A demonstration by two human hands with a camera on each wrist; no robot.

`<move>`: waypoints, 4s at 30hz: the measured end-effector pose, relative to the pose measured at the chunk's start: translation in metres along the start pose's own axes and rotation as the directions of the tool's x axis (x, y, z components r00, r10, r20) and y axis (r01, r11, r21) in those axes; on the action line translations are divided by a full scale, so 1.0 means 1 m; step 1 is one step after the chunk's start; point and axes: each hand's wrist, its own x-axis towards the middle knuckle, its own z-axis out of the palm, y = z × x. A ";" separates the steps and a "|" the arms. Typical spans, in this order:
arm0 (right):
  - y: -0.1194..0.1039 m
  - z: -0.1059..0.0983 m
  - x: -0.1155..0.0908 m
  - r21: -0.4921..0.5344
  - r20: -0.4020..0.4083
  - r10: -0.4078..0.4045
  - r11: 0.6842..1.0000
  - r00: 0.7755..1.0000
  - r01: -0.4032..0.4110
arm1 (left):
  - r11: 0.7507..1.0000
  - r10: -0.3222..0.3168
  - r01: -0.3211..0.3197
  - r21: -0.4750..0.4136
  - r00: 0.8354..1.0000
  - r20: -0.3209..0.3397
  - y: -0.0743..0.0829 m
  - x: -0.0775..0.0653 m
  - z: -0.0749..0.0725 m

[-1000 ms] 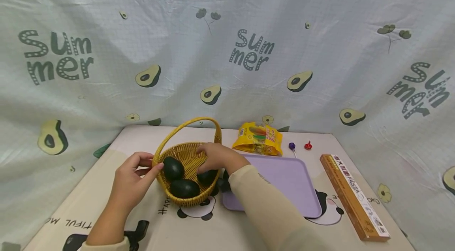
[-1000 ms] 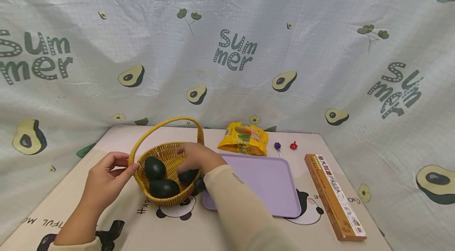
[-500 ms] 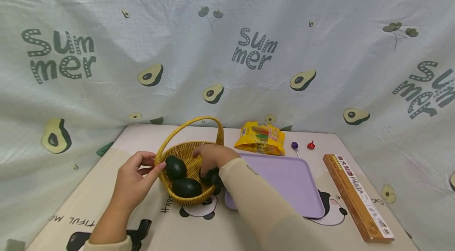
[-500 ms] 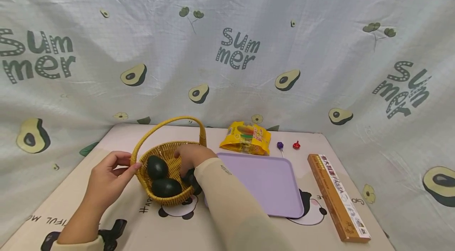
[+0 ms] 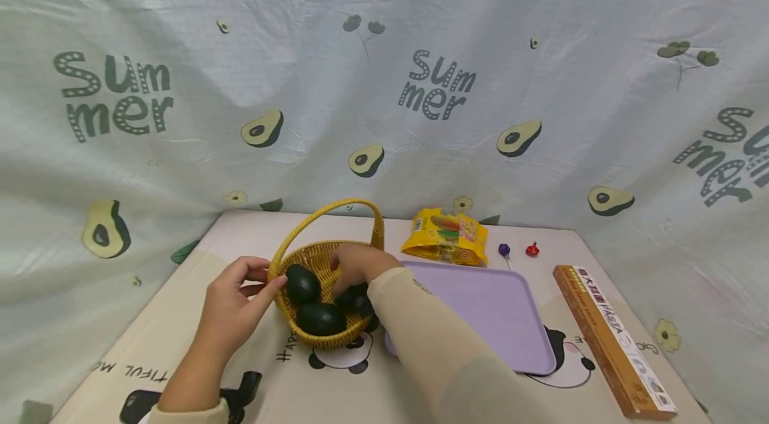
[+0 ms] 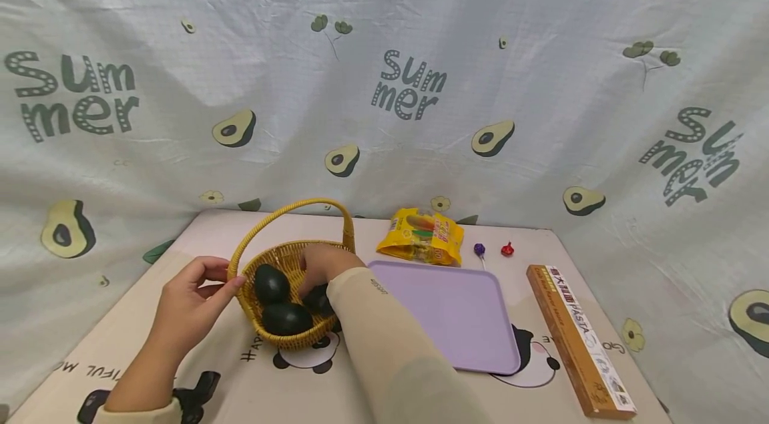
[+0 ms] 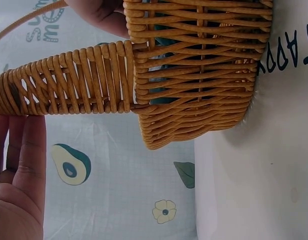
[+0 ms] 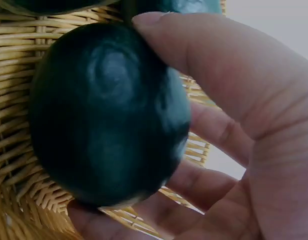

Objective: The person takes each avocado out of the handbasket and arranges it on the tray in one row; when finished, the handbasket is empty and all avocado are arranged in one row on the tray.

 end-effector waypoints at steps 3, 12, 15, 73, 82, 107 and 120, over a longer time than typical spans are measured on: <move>0.001 0.003 0.003 -0.005 -0.004 -0.018 1.000 1.000 0.018 | 1.000 0.004 -0.004 -0.002 1.000 0.001 0.000 0.000 0.000; 0.011 0.011 0.011 0.065 -0.025 -0.069 0.995 0.997 0.070 | 1.000 0.020 -0.020 -0.005 1.000 -0.007 -0.001 0.001 -0.001; 0.012 0.011 0.010 0.107 -0.025 -0.092 0.990 0.995 0.095 | 1.000 0.017 -0.017 -0.004 1.000 -0.007 -0.001 0.002 0.000; 0.046 -0.010 -0.035 0.488 -0.244 -0.211 0.817 0.947 0.308 | 1.000 0.015 -0.015 0.009 1.000 -0.004 0.002 0.003 -0.001; 0.062 -0.013 -0.061 0.517 -0.279 -0.149 0.810 0.949 0.279 | 1.000 0.015 -0.015 -0.007 1.000 -0.007 0.000 0.003 0.000; 0.131 0.001 -0.104 0.616 -0.335 -0.078 0.736 0.939 0.281 | 1.000 0.003 -0.003 0.008 1.000 -0.013 -0.001 0.004 -0.001; 0.153 0.017 -0.114 0.524 -0.349 0.024 0.834 0.937 0.174 | 1.000 0.004 -0.005 -0.004 1.000 -0.015 0.001 0.003 0.000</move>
